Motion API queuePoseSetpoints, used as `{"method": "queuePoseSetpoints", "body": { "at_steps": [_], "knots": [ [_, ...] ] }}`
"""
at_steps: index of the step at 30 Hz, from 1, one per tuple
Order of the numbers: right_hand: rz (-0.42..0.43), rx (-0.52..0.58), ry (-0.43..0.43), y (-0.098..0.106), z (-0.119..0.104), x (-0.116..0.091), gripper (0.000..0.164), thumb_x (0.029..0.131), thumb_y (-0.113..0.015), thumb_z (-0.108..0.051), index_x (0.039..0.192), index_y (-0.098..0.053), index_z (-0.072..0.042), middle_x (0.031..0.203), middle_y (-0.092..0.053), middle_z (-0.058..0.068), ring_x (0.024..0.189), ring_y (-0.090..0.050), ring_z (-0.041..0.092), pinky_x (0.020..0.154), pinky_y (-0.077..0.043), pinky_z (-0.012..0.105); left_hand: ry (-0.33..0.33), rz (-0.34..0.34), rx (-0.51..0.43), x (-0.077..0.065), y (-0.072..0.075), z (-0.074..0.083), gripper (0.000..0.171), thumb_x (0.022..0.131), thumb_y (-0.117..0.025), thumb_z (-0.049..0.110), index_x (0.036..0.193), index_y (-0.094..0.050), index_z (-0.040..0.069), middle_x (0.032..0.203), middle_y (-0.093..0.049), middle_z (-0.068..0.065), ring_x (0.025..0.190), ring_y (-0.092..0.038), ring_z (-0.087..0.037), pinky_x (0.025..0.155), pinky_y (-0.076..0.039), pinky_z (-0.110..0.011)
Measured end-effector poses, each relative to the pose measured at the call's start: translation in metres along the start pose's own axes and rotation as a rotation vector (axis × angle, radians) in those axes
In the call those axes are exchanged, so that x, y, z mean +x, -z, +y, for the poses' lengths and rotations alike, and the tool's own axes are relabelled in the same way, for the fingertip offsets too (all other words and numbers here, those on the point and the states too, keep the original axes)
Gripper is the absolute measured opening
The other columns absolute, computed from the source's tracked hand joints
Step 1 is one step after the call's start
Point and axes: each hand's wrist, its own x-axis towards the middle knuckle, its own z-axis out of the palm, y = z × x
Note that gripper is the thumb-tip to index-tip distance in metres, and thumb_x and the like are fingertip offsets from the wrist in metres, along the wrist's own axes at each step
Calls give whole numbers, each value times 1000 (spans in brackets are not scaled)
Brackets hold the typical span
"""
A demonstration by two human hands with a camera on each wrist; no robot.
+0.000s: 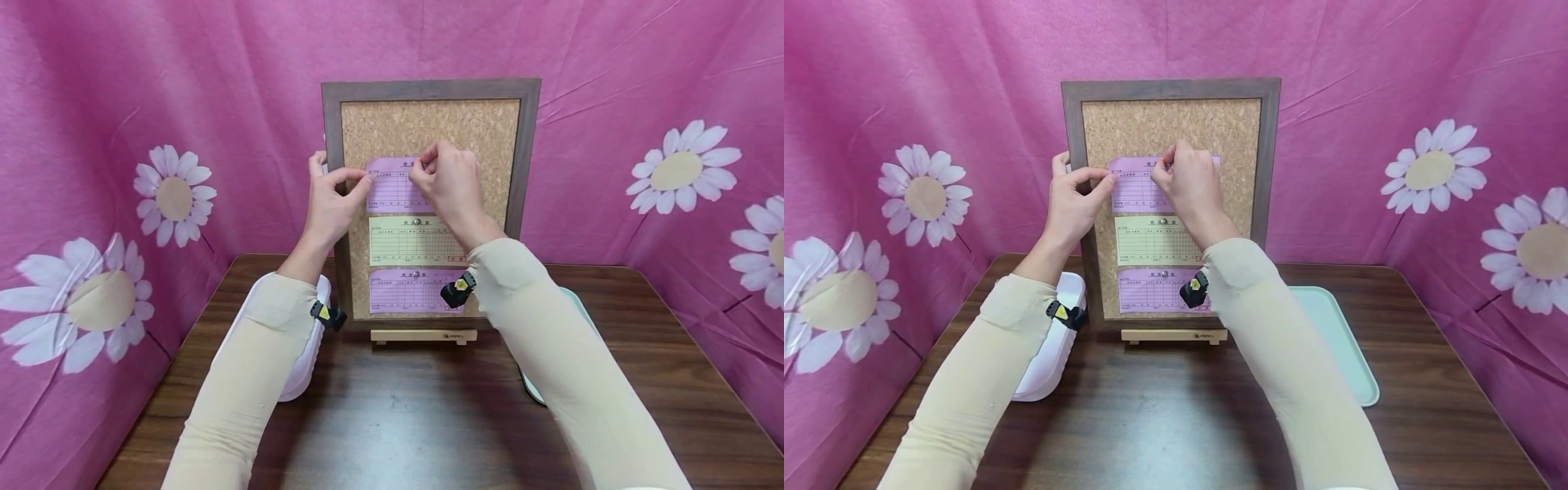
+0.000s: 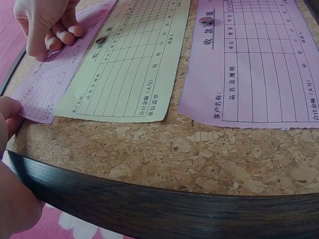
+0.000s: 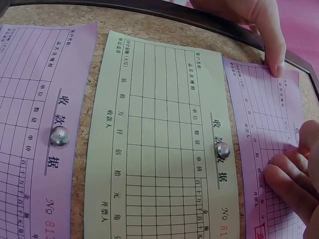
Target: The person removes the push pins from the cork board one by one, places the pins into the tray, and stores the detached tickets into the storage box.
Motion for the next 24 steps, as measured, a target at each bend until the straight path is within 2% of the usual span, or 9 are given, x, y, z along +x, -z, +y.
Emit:
{"method": "queuePoseSetpoints", "body": {
  "at_steps": [8,14,24],
  "knots": [
    [10,1,12,0,-1,0,17,99,-64,-10,104,-73,3,96,-81,19,83,-76,30,81,-63,41,-2,1,-10,0,0,1,23,95,-80,15,104,-82,-6,155,-34,-21,150,-30,-28,124,-27,-31],
    [3,-2,-8,0,-1,1,18,99,-62,-10,105,-73,3,98,-81,19,84,-77,31,82,-64,41,-14,6,-16,1,-1,-1,22,95,-79,13,104,-82,-7,151,-35,-21,144,-35,-26,120,-30,-29],
    [-4,8,-17,1,-1,1,17,98,-64,-11,105,-73,2,95,-81,18,81,-75,29,80,-63,40,12,-9,11,0,0,0,23,96,-78,14,106,-82,-6,163,-28,-24,153,-31,-35,131,-23,-38]
  ]
}}
